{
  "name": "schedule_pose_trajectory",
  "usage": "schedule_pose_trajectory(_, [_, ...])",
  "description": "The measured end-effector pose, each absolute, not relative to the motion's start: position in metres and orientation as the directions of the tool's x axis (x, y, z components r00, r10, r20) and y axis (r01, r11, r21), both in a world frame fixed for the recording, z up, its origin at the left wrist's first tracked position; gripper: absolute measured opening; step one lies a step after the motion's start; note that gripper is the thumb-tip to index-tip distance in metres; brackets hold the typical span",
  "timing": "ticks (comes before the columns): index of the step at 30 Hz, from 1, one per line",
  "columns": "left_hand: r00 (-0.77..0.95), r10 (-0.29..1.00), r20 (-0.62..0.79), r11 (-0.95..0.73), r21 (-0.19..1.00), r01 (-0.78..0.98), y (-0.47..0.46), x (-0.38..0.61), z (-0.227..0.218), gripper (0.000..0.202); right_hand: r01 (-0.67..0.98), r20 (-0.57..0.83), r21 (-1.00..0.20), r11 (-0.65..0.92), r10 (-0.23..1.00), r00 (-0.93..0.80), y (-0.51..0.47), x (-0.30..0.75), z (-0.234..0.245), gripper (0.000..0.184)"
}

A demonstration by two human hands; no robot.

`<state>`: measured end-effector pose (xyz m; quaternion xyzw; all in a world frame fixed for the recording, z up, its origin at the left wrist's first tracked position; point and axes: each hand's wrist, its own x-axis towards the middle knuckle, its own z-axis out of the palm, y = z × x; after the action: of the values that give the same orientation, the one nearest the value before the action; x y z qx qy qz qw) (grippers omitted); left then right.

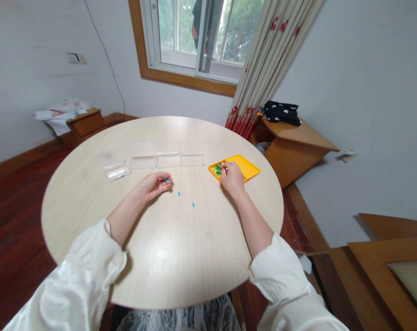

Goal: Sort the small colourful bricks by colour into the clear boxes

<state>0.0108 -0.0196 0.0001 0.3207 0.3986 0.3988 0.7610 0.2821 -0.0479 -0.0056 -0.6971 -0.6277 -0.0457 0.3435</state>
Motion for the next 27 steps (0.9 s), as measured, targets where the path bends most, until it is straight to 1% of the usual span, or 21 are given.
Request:
schedule_pose_trajectory(3, [0.348,0.844,-0.408,0.522,0.775,-0.357,-0.021,0.012,0.004,0.015,0.903,0.494,-0.424,0.073,0.854,0.164,-0.049,0.276,-0.006,0.021])
schedule_pose_trajectory(8, [0.327,0.862,-0.387,0.492,0.793,-0.360,-0.023,0.015,0.009,0.012,0.893,0.476,-0.431,0.131,0.874,0.102,-0.052,0.262,-0.004,0.020])
schedule_pose_trajectory(10, [0.343,0.864,-0.368,0.482,0.801,-0.355,-0.025,0.016,0.010,0.010,0.856,0.450,-0.479,0.191,0.891,0.053,-0.054,0.257,-0.001,0.020])
schedule_pose_trajectory(13, [0.382,0.863,-0.329,0.449,0.847,-0.285,-0.027,0.016,0.012,0.011,0.723,0.342,-0.620,0.305,0.934,-0.100,-0.060,0.248,0.002,0.016])
schedule_pose_trajectory(16, [0.372,0.893,-0.253,0.316,0.941,-0.120,-0.030,0.014,0.013,0.008,0.567,0.161,-0.759,0.321,0.936,-0.314,-0.068,0.240,0.006,0.016])
schedule_pose_trajectory(18, [0.365,0.912,-0.184,0.180,0.983,0.046,-0.032,0.012,0.015,0.003,0.502,0.045,-0.809,0.305,0.885,-0.464,-0.073,0.238,0.010,0.019])
schedule_pose_trajectory(20, [0.385,0.917,-0.107,0.023,0.976,0.217,-0.034,0.010,0.017,0.006,0.461,-0.023,-0.832,0.311,0.809,-0.587,-0.076,0.237,0.014,0.025])
schedule_pose_trajectory(23, [0.463,0.886,-0.033,-0.176,0.900,0.400,-0.036,0.008,0.021,0.014,0.435,-0.034,-0.830,0.350,0.746,-0.666,-0.077,0.239,0.017,0.025])
schedule_pose_trajectory(27, [0.542,0.840,-0.029,-0.298,0.810,0.505,-0.039,0.009,0.022,0.020,0.453,-0.021,-0.794,0.405,0.727,-0.687,-0.075,0.239,0.016,0.016])
